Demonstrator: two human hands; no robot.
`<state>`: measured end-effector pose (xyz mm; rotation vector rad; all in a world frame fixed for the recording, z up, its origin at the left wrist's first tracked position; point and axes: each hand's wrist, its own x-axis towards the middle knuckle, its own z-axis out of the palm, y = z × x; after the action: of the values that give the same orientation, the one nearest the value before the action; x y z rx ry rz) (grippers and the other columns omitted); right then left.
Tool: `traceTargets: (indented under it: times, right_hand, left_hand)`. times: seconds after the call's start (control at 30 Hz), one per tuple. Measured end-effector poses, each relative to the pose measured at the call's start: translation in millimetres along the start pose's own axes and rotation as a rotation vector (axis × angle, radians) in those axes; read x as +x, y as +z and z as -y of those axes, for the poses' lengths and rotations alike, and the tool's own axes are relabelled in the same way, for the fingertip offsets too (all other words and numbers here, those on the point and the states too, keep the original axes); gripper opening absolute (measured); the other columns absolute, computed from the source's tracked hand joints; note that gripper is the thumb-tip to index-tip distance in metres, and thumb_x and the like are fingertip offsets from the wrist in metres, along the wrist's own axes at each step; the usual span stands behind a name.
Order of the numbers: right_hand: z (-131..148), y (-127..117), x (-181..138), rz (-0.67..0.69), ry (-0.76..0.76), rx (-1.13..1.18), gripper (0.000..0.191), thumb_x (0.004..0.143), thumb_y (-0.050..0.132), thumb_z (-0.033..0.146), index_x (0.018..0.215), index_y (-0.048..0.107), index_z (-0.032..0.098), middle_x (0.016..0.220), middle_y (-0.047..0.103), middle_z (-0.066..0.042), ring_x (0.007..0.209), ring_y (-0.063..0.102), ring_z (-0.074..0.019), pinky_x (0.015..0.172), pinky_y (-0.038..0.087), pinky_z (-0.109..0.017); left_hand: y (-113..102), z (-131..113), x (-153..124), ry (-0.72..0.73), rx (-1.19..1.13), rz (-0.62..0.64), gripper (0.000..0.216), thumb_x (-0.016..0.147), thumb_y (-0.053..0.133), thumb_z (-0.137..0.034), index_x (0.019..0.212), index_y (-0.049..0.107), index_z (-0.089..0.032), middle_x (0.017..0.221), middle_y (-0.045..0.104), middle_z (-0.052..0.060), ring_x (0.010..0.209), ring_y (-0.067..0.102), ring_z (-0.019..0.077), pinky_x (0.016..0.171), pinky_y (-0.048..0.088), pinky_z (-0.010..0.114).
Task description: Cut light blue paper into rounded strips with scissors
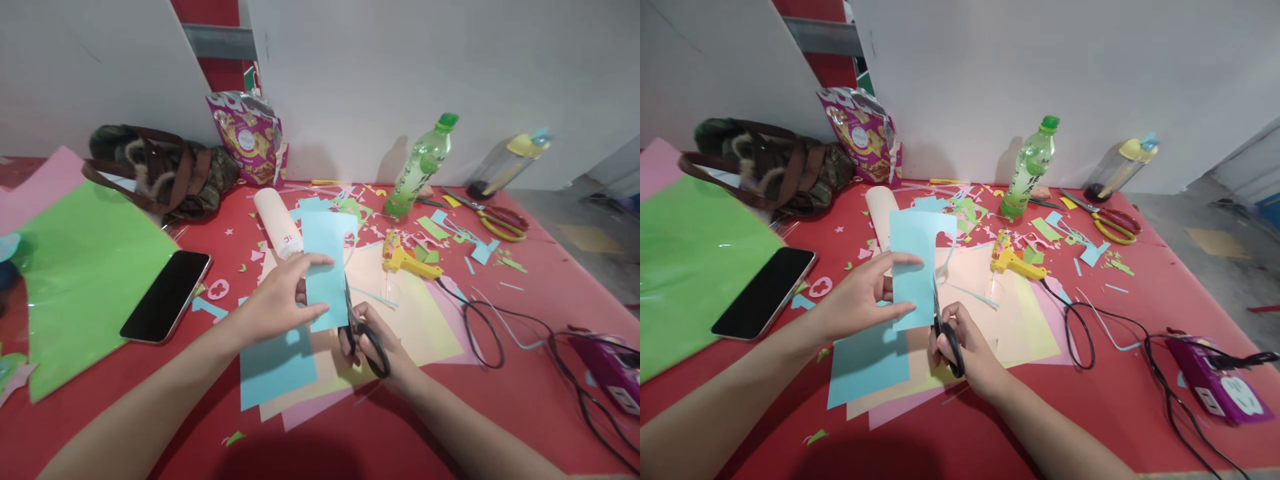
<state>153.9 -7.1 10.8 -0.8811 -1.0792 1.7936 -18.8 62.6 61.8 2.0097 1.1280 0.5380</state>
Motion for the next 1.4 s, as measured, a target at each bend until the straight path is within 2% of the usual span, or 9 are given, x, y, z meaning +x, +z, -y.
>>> traceTargets:
  times: [0.2, 0.4, 0.7, 1.03, 1.4]
  right_hand:
    - [-0.5, -1.0, 0.1, -0.016, 0.002, 0.009, 0.040, 0.069, 0.054, 0.052, 0.078, 0.029, 0.023, 0.059, 0.046, 0.006, 0.047, 0.043, -0.0082, 0.046, 0.028, -0.022]
    - [-3.1, -4.0, -1.9, -0.052, 0.016, -0.002, 0.039, 0.070, 0.054, 0.051, 0.080, 0.030, 0.022, 0.059, 0.049, 0.005, 0.049, 0.046, -0.0090, 0.047, 0.031, -0.022]
    - [-3.3, -1.6, -2.3, -0.073, -0.017, 0.018, 0.037, 0.070, 0.054, 0.050, 0.080, 0.031, 0.023, 0.058, 0.048, 0.005, 0.050, 0.045, -0.0091, 0.049, 0.035, -0.022]
    - [-1.6, -1.9, -2.8, -0.108, -0.003, -0.032, 0.038, 0.069, 0.054, 0.051, 0.079, 0.033, 0.022, 0.057, 0.045, 0.006, 0.049, 0.045, -0.0089, 0.050, 0.034, -0.023]
    - [0.3, -0.2, -2.2, -0.128, -0.024, -0.070, 0.034, 0.072, 0.054, 0.048, 0.077, 0.033, 0.022, 0.054, 0.044, 0.007, 0.050, 0.046, -0.0089, 0.049, 0.033, -0.021]
  left_hand:
    - [-0.9, -2.3, 0.1, 0.011, -0.031, 0.055, 0.035, 0.066, 0.059, -0.023, 0.100, 0.050, -0.021, 0.083, 0.047, 0.000, 0.054, 0.042, 0.0070, 0.052, 0.042, 0.021]
    - [1.2, -4.7, -0.7, -0.038, -0.101, 0.117, 0.036, 0.066, 0.060, -0.023, 0.102, 0.052, -0.021, 0.086, 0.048, 0.000, 0.055, 0.041, 0.0066, 0.054, 0.043, 0.021]
    - [8.0, -4.6, -1.3, -0.065, -0.184, 0.119, 0.041, 0.066, 0.059, -0.026, 0.106, 0.048, -0.022, 0.094, 0.045, 0.002, 0.056, 0.041, 0.0052, 0.057, 0.048, 0.022]
    - [10.9, -7.3, -2.2, -0.083, -0.168, 0.115, 0.049, 0.065, 0.061, -0.027, 0.112, 0.045, -0.022, 0.083, 0.040, 0.000, 0.054, 0.038, 0.0051, 0.053, 0.046, 0.020]
    - [14.9, -4.4, -4.0, -0.077, -0.215, 0.114, 0.051, 0.067, 0.060, -0.026, 0.114, 0.042, -0.024, 0.082, 0.041, -0.001, 0.055, 0.039, 0.0057, 0.051, 0.045, 0.019]
